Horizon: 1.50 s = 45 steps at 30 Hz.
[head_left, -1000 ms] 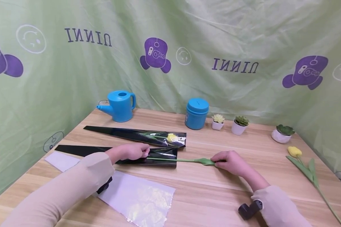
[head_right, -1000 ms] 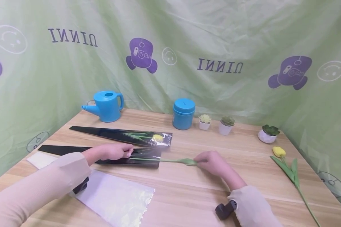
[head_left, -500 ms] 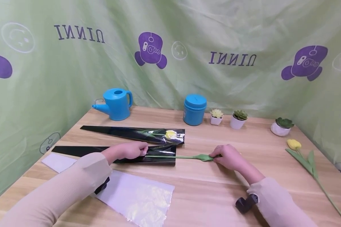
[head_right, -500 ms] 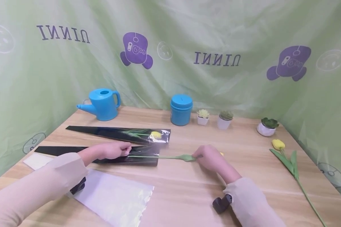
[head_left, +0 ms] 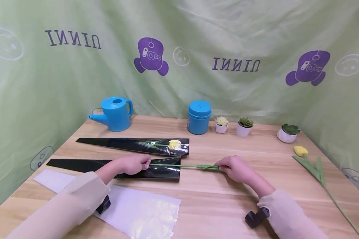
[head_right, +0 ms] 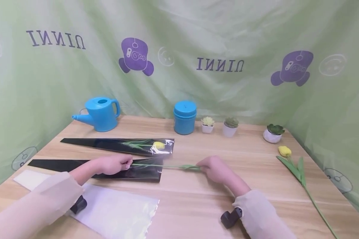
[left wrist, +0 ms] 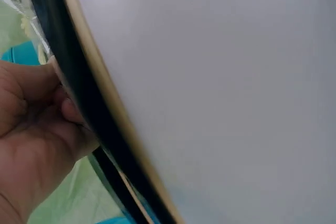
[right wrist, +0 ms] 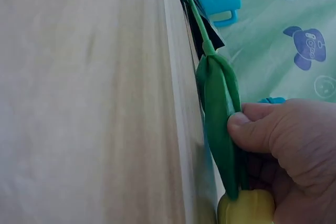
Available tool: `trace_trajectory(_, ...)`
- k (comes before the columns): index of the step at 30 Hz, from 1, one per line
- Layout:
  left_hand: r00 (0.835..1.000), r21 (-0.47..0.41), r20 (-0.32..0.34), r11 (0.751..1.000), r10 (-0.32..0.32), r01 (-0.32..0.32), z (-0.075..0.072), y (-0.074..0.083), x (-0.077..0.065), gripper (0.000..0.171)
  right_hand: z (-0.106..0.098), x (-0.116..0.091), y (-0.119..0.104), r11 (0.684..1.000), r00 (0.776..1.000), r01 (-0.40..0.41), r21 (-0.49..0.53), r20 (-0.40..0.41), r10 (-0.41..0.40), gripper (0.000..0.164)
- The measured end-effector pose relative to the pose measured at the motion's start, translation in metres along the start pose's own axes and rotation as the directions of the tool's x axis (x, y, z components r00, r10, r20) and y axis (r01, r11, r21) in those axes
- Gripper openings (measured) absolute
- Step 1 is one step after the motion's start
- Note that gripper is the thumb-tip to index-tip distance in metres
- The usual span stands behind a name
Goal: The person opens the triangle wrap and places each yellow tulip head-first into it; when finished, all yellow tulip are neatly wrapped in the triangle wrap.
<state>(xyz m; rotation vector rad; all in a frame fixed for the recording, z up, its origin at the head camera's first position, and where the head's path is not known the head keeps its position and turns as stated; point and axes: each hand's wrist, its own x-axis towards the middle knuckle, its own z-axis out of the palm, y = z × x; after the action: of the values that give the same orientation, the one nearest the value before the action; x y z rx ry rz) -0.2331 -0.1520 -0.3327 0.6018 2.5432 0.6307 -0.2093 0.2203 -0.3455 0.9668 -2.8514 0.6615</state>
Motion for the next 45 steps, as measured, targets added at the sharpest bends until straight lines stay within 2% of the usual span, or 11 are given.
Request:
trace_trajectory(3,1.000,0.058,-0.014,0.998,0.024,-0.023,0.000,0.002,-0.005,0.019,0.001,0.002,-0.003,1.000,1.000,0.012,0.000,0.021,-0.012,0.018)
trace_trajectory(8,0.998,0.123,-0.027,0.991,0.057,-0.053,-0.006,0.003,-0.005,0.020,0.001,0.004,-0.009,0.999,0.999,-0.002,0.035,0.052,0.000,0.017)
trace_trajectory(13,0.996,0.131,-0.029,0.988,0.086,-0.081,-0.009,0.007,-0.004,0.020,0.005,0.008,-0.014,0.993,0.999,-0.029,0.115,0.040,0.025,0.012)
trace_trajectory(16,0.996,0.133,-0.027,0.988,0.080,-0.075,-0.009,0.011,-0.002,0.020,0.008,0.011,-0.018,0.986,0.999,-0.047,0.158,0.020,0.044,0.009)
trace_trajectory(23,0.996,0.138,-0.017,0.987,0.087,-0.084,-0.006,0.021,0.000,0.019,0.015,0.019,-0.025,0.974,0.996,-0.093,0.208,0.012,0.092,0.007)
trace_trajectory(36,0.998,0.129,-0.008,0.990,0.060,-0.059,-0.003,0.024,0.002,0.019,0.026,0.037,-0.034,0.931,0.994,-0.108,0.348,0.056,0.094,0.011)
trace_trajectory(45,0.993,0.134,-0.013,0.985,0.113,-0.110,-0.002,0.023,0.008,0.020,0.031,0.050,-0.043,0.919,0.994,-0.103,0.381,0.071,0.082,0.012)
